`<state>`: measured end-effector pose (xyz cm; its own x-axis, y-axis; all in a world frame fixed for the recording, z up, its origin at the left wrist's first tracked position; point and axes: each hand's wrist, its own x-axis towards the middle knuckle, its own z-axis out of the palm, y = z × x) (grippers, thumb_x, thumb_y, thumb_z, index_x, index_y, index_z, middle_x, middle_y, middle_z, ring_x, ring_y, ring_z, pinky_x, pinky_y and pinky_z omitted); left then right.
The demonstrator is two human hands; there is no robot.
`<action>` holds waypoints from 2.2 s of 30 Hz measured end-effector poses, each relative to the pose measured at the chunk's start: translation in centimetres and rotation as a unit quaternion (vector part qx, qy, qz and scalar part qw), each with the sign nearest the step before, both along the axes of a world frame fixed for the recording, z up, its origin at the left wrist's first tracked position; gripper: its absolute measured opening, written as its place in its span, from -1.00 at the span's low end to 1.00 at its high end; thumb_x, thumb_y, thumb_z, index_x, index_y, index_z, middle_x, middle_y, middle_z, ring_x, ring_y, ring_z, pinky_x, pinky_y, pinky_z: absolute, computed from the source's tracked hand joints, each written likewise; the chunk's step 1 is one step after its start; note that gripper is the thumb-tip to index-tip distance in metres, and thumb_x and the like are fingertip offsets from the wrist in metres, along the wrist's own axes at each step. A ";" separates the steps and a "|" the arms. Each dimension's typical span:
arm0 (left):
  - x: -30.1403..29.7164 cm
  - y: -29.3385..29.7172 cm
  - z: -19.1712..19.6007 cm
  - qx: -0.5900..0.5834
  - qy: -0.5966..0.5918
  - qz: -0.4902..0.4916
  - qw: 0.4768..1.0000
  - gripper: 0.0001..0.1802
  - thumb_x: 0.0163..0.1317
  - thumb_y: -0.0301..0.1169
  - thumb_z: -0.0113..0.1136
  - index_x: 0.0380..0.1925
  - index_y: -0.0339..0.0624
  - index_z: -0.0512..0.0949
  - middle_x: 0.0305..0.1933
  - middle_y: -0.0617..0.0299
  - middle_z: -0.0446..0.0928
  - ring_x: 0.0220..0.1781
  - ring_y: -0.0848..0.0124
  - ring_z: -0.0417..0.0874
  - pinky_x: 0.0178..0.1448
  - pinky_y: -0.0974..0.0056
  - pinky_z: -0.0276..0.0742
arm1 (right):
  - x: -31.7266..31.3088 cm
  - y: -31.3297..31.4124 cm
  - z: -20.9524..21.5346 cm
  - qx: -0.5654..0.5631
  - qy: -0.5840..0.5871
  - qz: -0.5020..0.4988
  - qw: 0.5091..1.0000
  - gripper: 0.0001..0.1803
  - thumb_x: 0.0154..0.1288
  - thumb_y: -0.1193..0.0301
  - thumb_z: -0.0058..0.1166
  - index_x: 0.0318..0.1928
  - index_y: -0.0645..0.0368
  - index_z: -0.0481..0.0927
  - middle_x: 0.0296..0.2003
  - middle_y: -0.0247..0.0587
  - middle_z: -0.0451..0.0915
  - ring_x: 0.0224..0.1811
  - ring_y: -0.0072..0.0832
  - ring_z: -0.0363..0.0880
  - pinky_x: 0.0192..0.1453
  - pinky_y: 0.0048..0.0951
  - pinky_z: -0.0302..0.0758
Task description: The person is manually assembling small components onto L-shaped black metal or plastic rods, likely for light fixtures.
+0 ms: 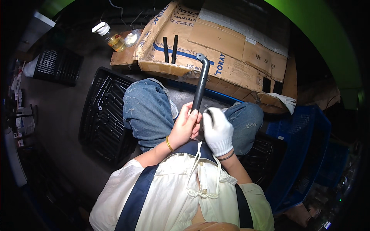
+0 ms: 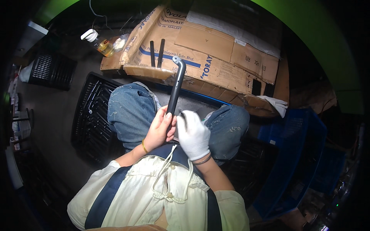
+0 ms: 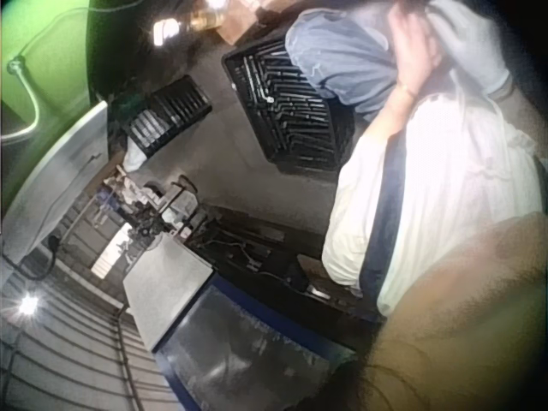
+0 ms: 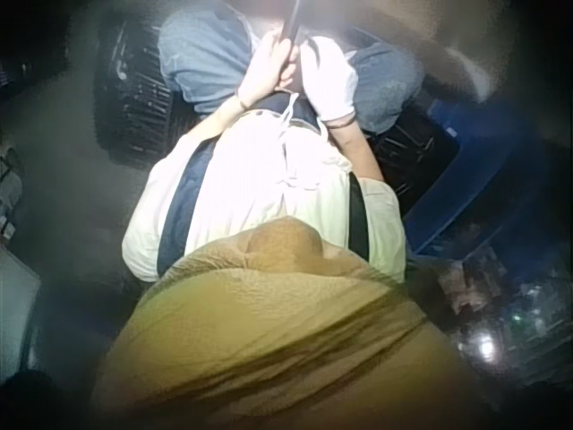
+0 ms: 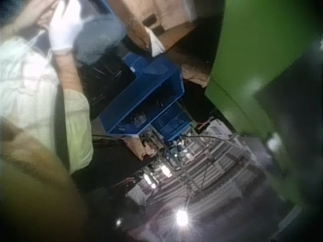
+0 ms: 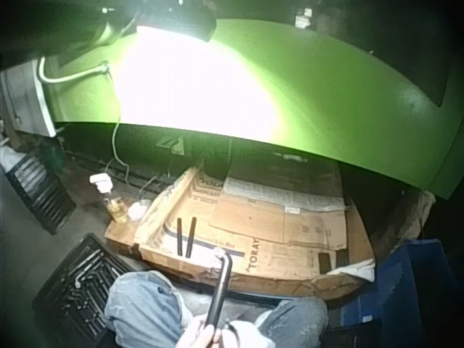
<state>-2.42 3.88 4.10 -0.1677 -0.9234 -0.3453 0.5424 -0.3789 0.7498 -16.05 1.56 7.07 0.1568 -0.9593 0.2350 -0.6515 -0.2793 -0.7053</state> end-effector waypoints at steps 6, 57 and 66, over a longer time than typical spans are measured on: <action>1.2 -0.2 0.7 0.141 0.376 -0.174 0.899 -0.49 0.55 0.00 -0.34 0.08 -0.21 0.35 -0.38 0.27 0.33 -0.69 0.61 0.22 -0.69 0.54 0.26 | -1.6 -3.5 -1.5 0.302 -0.325 0.028 0.896 -0.77 0.38 0.34 0.14 -0.18 0.29 0.56 -0.43 -0.41 0.58 -0.40 -0.74 0.45 -0.35 -0.59 0.40; 3.4 -0.5 3.7 0.049 -0.034 -0.106 0.993 -0.42 0.57 -0.03 -0.33 0.31 -0.23 0.36 -0.47 0.43 0.34 -0.53 0.73 0.18 -0.50 0.60 0.08 | -0.7 -1.8 4.4 0.110 0.096 0.258 0.955 -0.84 0.39 0.28 0.00 -0.31 0.04 0.52 -0.51 -0.11 0.60 -0.46 -0.10 0.64 -0.40 -0.14 0.55; 3.7 -0.3 2.7 0.040 -0.021 -0.112 0.993 -0.43 0.57 -0.07 -0.30 0.29 -0.30 0.36 -0.42 0.40 0.37 -0.51 0.73 0.20 -0.51 0.61 0.09 | -0.8 -1.9 3.9 0.131 0.106 0.261 0.951 -0.81 0.39 0.26 0.01 -0.34 0.06 0.54 -0.51 -0.09 0.59 -0.46 -0.08 0.63 -0.38 -0.12 0.54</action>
<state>1.27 3.54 6.78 -0.3508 -0.8334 -0.4270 0.4070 -0.5464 0.7320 -16.88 -0.33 10.95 0.6443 -0.7593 -0.0913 -0.6079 -0.4361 -0.6636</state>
